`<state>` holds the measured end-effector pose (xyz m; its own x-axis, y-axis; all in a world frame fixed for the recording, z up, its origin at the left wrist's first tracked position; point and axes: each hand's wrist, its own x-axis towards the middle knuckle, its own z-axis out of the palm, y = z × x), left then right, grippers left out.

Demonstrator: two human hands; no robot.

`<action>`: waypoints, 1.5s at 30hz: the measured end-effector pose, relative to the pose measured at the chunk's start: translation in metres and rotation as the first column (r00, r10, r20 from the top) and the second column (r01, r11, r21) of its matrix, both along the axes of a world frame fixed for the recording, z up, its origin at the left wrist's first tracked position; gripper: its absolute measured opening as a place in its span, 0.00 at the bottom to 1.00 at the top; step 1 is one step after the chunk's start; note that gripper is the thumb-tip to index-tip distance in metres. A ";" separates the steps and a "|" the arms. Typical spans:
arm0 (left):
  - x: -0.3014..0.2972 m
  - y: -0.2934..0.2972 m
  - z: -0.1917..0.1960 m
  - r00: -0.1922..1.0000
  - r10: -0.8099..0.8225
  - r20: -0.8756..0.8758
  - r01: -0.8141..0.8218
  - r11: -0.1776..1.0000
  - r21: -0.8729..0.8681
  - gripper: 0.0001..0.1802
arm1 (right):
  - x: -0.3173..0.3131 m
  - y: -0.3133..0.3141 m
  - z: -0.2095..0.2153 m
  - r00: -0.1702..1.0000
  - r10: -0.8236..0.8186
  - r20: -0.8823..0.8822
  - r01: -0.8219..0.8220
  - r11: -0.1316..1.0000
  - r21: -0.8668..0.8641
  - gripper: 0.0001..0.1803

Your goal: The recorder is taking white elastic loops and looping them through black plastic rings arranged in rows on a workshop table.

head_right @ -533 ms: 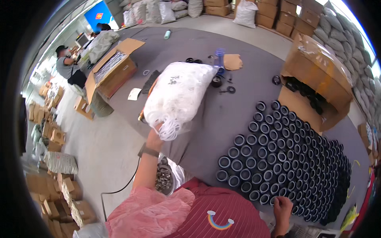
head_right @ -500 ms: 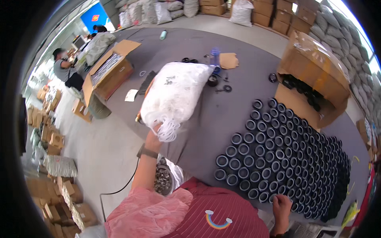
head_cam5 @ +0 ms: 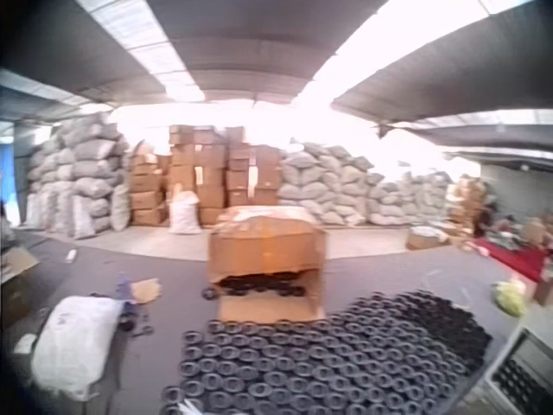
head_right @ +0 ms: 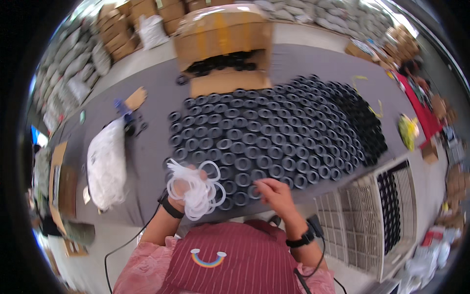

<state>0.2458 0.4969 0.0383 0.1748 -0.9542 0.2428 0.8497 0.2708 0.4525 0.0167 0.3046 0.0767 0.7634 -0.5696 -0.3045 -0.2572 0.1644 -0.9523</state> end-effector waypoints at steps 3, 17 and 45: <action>-0.071 -0.084 0.015 0.995 -0.097 -0.014 0.098 0.960 0.261 0.23 | -0.031 -0.030 0.010 0.982 -0.145 0.125 0.090 0.927 0.364 0.16; -0.250 -0.248 0.005 0.912 -0.395 -0.109 0.381 0.724 0.575 0.18 | -0.220 -0.152 0.004 0.700 -0.698 0.151 0.581 0.679 0.449 0.08; -0.237 -0.451 -0.010 0.979 0.093 -0.181 0.023 0.834 0.552 0.20 | -0.253 -0.555 -0.060 0.722 -0.685 0.102 0.673 0.729 0.129 0.04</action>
<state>0.0089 0.0456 0.0284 0.1983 -0.9114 -0.3606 0.9294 0.0580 0.3645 -0.2361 -0.2500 0.0162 0.2172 -0.9303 -0.2957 0.0796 0.3188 -0.9445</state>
